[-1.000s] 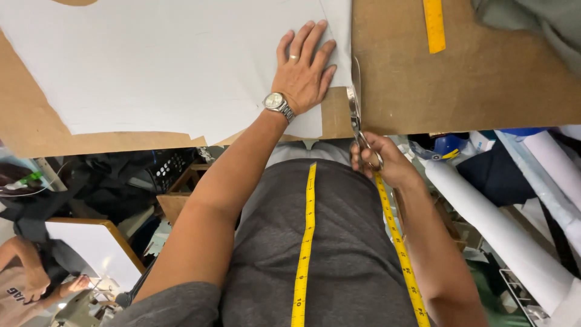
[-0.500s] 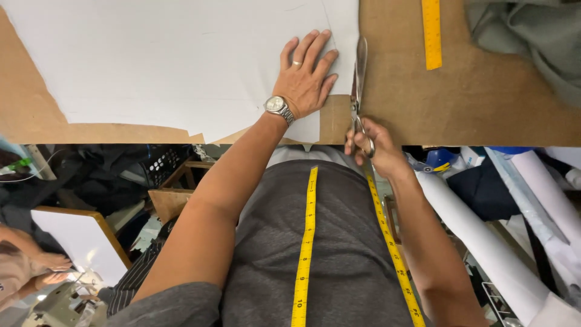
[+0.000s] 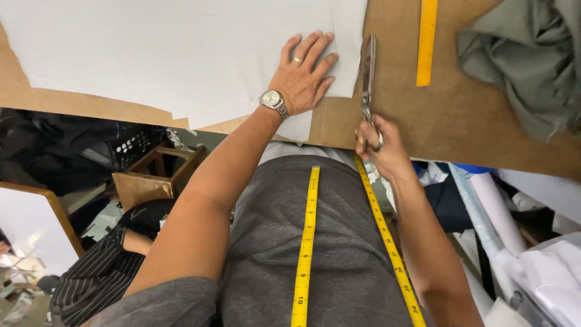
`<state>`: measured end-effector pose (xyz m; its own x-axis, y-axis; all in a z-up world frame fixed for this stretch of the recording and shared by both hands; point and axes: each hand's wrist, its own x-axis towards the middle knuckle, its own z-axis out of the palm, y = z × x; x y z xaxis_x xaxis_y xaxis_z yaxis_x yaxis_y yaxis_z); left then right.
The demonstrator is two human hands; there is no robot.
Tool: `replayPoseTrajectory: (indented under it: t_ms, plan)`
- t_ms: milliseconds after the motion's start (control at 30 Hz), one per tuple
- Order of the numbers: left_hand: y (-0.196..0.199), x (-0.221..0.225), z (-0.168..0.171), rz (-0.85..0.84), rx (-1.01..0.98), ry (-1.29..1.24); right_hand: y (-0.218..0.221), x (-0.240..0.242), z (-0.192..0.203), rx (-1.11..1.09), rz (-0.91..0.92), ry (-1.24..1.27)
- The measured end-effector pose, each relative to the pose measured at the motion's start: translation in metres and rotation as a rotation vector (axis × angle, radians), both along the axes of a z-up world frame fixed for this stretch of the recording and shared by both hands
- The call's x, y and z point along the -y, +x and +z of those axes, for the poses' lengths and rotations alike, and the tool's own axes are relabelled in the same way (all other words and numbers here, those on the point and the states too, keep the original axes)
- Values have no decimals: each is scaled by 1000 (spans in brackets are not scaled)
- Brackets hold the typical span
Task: Tracing a template onto paper and cutting out the pattern using scissors in a sewing factory environment.
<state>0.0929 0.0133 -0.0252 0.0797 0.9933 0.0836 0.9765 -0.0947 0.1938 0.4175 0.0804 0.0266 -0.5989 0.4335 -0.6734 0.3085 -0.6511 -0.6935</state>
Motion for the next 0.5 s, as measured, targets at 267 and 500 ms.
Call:
replayPoseTrajectory:
  t_ms: [267,500]
  plan:
    - [1,-5,21,12,47,39,84,-52,-16,236,462,-53]
    - [0,2,9,28,67,65,-17,-55,26,541,475,164]
